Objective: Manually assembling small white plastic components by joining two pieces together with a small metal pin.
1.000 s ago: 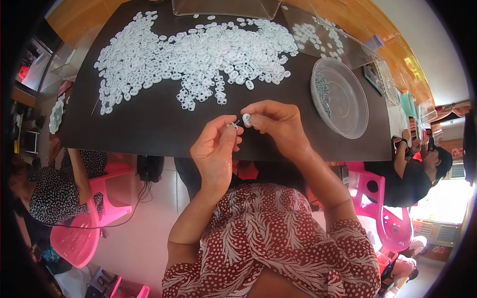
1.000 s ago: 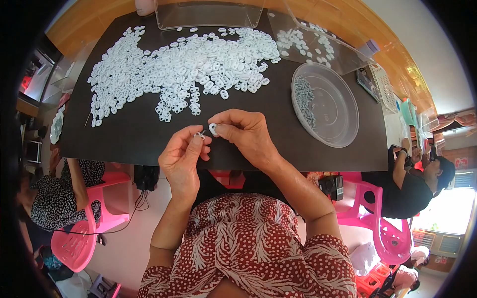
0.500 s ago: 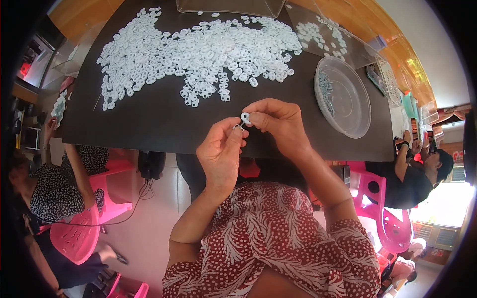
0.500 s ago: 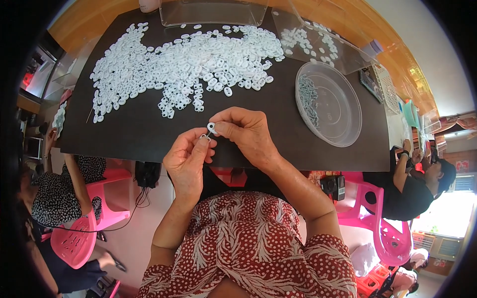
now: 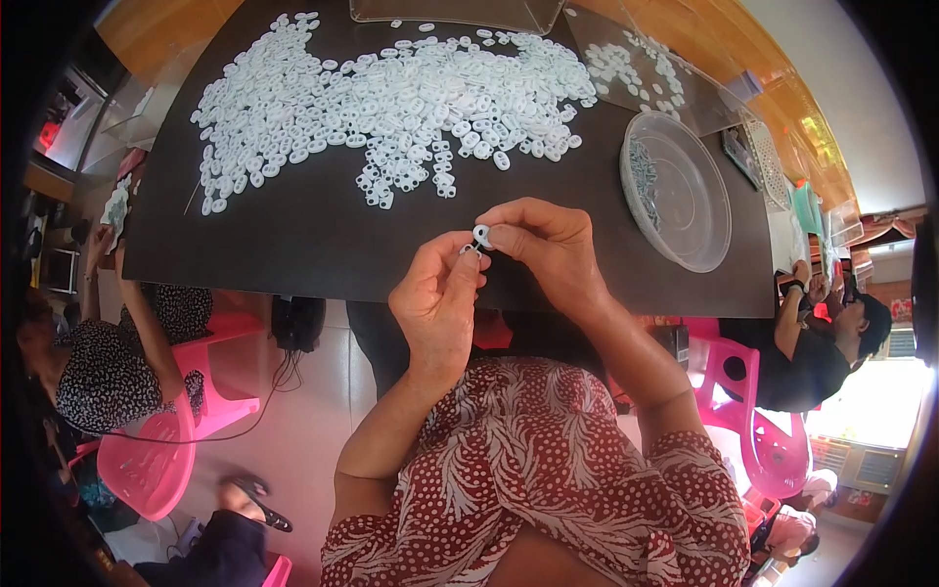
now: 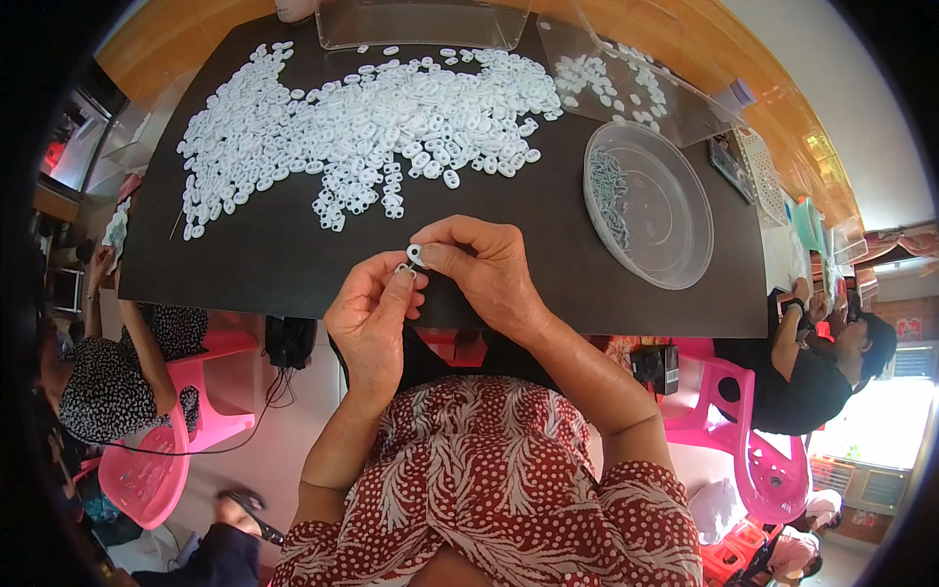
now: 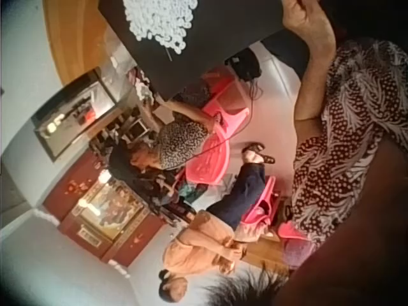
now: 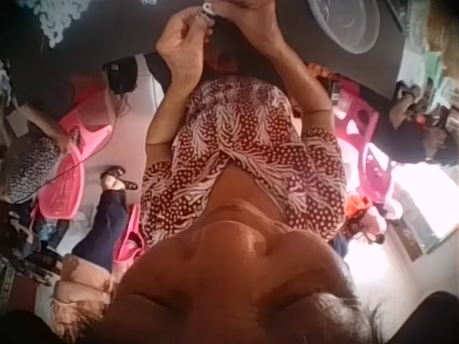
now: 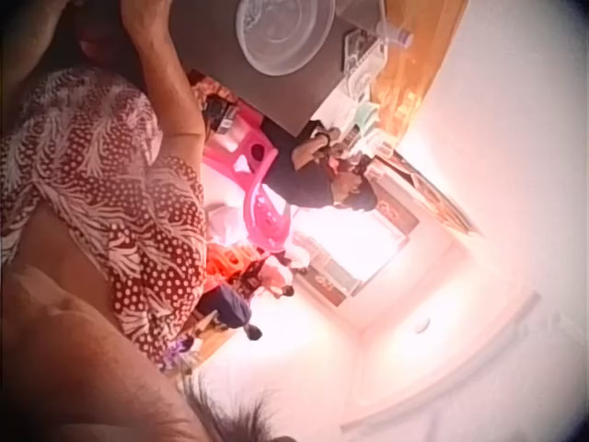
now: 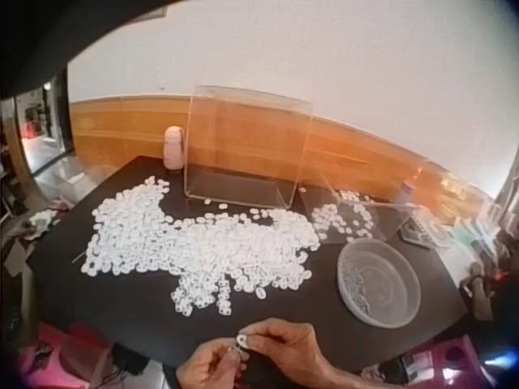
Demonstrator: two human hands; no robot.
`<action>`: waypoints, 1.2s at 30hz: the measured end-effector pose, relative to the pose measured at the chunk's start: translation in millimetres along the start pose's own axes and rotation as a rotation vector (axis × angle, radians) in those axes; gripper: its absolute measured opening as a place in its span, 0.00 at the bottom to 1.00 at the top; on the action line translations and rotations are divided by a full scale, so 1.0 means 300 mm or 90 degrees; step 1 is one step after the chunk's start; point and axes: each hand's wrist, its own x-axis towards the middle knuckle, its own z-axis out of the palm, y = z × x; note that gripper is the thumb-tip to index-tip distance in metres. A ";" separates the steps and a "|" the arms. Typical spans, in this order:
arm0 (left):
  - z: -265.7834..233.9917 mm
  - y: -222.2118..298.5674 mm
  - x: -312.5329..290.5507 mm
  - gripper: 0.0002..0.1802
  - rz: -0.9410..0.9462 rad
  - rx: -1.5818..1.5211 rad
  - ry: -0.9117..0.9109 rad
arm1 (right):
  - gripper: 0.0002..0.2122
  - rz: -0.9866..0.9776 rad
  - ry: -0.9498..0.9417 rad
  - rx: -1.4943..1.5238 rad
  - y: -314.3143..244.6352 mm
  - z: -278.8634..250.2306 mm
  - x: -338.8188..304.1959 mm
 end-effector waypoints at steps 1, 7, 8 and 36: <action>0.004 -0.001 0.000 0.10 0.008 -0.008 0.009 | 0.05 -0.007 0.003 -0.021 -0.001 0.001 -0.001; 0.005 -0.013 0.000 0.12 0.028 -0.036 -0.011 | 0.04 -0.022 0.005 -0.056 0.002 0.003 -0.013; 0.004 -0.016 0.000 0.13 0.033 -0.036 -0.020 | 0.04 -0.024 0.003 -0.066 0.003 0.005 -0.015; 0.044 0.001 0.005 0.11 -0.029 -0.209 0.066 | 0.16 -0.341 0.068 -0.413 0.008 0.028 -0.059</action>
